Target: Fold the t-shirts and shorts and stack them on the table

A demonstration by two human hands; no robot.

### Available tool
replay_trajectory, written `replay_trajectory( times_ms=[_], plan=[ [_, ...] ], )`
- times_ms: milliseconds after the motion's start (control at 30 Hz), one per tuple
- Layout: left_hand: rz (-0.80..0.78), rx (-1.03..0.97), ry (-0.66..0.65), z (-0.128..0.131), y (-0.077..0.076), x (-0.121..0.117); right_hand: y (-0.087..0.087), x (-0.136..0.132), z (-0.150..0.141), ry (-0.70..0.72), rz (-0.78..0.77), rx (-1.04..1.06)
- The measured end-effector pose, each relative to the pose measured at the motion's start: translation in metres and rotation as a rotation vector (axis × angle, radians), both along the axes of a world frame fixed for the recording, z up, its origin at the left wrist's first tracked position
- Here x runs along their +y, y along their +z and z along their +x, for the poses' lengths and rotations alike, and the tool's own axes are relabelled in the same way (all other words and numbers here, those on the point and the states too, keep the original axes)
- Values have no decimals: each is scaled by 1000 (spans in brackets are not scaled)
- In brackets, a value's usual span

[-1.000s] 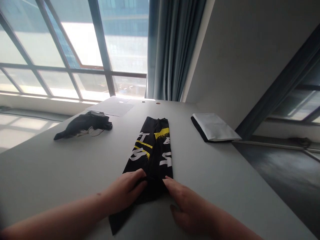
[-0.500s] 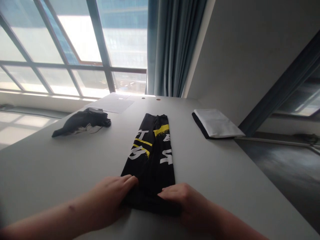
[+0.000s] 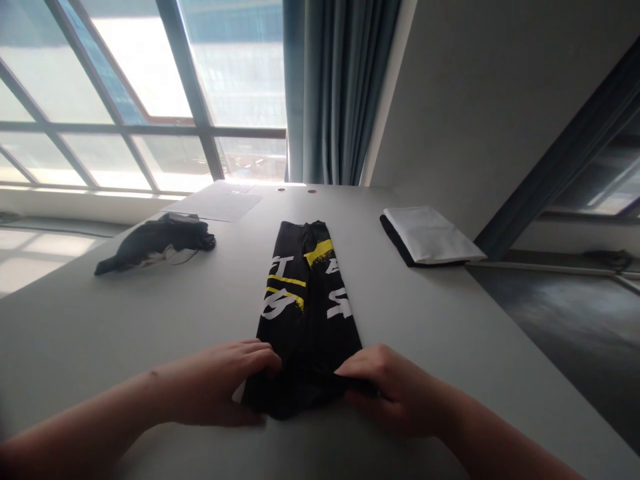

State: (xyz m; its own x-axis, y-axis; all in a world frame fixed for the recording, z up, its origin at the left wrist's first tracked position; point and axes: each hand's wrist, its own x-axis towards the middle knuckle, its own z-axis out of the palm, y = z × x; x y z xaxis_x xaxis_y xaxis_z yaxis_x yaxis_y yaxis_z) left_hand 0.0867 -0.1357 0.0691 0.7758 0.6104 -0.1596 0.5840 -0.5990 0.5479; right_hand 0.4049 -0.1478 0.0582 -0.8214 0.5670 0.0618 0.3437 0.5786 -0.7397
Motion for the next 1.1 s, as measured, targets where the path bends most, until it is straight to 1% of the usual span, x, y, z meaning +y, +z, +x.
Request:
replay_trajectory(
  times_ms=[100,133,200,267,300,367,433,500,533,567,600,633,700,733,767,833,900,1000,1100],
  plan=[
    [-14,-7,-3,2,-2,0,2,0,0,18,-37,-4],
    [-32,-49,-17,1,-2,1,3,0,0,25,-46,2],
    [-117,-189,-84,-2,-1,7,5,1,-1,31,-77,17],
    [-259,-324,-175,-6,0,12,7,0,-1,34,-129,28],
    [-344,-358,-227,-8,0,14,8,-2,-1,35,-159,35],
    [-520,-349,-320,-10,-1,14,9,-6,0,45,-230,37],
    [-695,-285,-388,-10,-3,10,8,-10,2,81,-314,28],
    [-810,-248,-395,-9,-4,4,5,-13,5,120,-397,21],
    [-819,-251,-369,-9,-4,2,4,-13,7,126,-425,25],
    [-796,-263,-315,-9,-4,1,2,-11,9,109,-438,34],
    [-743,-275,-233,-10,-5,1,0,-9,11,65,-435,46],
    [-661,-283,-124,-10,-5,3,-2,-5,13,0,-422,56],
    [-446,-264,109,-11,-9,11,-6,4,17,-165,-379,50],
    [-329,-235,203,-12,-13,15,-8,9,18,-242,-354,27],
    [-213,-192,260,-12,-16,21,-10,13,18,-305,-327,-13],
    [-20,-88,289,-11,-24,30,-15,19,18,-386,-246,-129],
    [78,-2,288,-9,-31,35,-19,23,17,-436,-124,-255],
    [139,33,331,-7,-36,35,-23,24,16,-489,14,-380],
    [179,31,364,-7,-37,32,-27,27,17,-551,69,-437]
  ],
)
